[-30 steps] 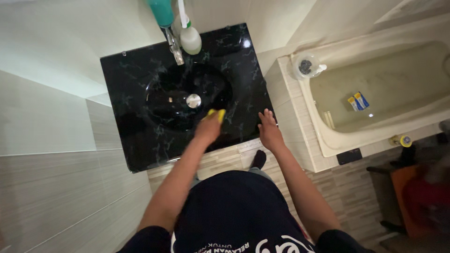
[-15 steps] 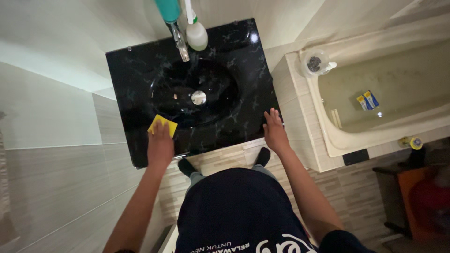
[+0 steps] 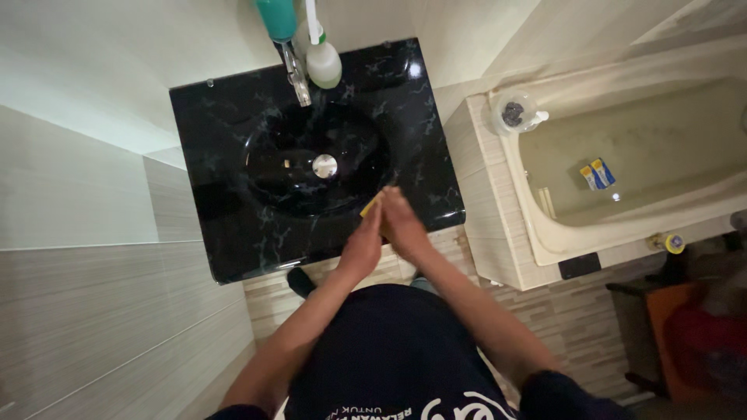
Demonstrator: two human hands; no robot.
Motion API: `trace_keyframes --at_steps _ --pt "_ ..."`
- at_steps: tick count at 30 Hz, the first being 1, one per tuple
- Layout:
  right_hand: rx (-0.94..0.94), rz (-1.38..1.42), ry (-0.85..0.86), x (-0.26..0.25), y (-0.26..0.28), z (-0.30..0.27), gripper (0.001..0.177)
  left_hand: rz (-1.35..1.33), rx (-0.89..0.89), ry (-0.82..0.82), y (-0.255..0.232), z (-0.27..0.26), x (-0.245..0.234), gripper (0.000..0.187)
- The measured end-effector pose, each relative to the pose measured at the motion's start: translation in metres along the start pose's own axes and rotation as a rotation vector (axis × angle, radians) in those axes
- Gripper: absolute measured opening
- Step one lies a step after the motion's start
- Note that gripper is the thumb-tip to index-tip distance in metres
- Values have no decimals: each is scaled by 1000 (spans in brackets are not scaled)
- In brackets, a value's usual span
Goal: The person wipes down a black bathroom sink and its surrounding countertop using a yellow sponge and spray cleaner.
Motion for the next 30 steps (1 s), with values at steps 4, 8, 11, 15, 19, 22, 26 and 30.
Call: trace_keyframes --at_steps 4,8,11,15,19,22,26,30 --pt "-83 -183 173 13 39 -3 62 144 -156 -194 24 -13 -23 52" --pt "-30 -292 344 5 20 -29 63 541 -62 -179 51 -29 -34 60" --pt "-87 -572 144 -9 -28 -25 63 592 -69 -128 61 -28 -36 61" --pt "17 -331 -203 -20 -75 26 59 582 -55 -202 62 -30 -31 58" --pt "67 -503 -137 20 -45 44 57 524 -13 -329 56 -23 -35 45" --pt "-159 -244 -64 36 -4 3 57 512 40 -426 52 -16 -43 34" --pt "-44 -255 154 15 -8 -45 58 500 106 -489 51 -9 -52 25" --pt "-68 -360 -90 -28 -49 -27 64 481 111 -547 48 -9 -53 23"
Point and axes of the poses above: each hand's wrist, its own z-axis towards the middle knuckle, its own x-axis out of the palm, y = z × x, the point moved 3 cm from there along z, towards the middle knuckle
